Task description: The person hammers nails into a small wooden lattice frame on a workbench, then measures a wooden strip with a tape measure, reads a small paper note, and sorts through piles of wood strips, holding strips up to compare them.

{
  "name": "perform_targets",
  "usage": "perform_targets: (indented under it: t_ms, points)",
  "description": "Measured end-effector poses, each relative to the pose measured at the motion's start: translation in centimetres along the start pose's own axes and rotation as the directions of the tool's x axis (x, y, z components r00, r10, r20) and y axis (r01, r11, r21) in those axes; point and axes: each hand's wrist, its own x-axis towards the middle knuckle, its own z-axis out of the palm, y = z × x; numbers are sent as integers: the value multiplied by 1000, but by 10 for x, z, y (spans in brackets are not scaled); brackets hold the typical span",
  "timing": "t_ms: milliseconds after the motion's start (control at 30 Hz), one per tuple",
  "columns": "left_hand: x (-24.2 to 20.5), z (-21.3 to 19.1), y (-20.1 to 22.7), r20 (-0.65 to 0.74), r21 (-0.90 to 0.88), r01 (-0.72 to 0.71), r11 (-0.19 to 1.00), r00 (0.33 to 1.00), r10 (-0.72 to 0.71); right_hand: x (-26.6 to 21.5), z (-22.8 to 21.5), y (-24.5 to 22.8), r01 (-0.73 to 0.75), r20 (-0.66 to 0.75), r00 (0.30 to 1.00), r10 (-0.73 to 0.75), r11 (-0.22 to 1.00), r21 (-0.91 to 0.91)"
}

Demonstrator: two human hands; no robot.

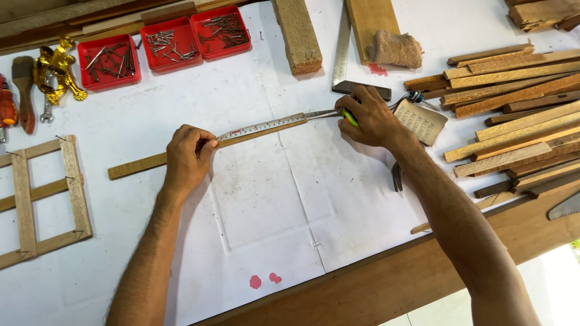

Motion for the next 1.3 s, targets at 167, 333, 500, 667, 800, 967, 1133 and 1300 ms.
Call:
perform_targets:
  t_ms: [167, 333, 500, 667, 800, 967, 1133, 1300]
  points:
    - [0, 1, -1, 0, 1, 9, 1000, 1000, -9, -1, 1, 1, -9, 4, 1000, 9, 1000, 8]
    - [-1, 2, -5, -54, 29, -64, 998, 996, 66, -2, 3, 2, -13, -18, 1000, 13, 1000, 1]
    - [0, 0, -3, -31, -40, 55, 998, 998, -56, -3, 8, 3, -121, -39, 991, 125, 989, 79]
    - [-1, -13, 4, -170, -125, 3, 992, 985, -24, -2, -13, -18, -211, -74, 971, 226, 963, 168]
    - [-9, -53, 35, -300, -192, -126, 973, 952, 63, -6, -53, -54, -76, -261, 957, 127, 978, 196]
    - [-23, -107, 75, -245, -256, -215, 943, 958, 152, 0, -105, -122, 79, -200, 979, -37, 976, 205]
    - [-37, -125, 105, -127, -217, -253, 943, 965, 230, 26, -112, -183, 203, -70, 979, -191, 941, 272]
    - [-55, -129, 125, -112, -140, -243, 960, 967, 228, 40, -95, -225, 208, 0, 976, -219, 925, 319]
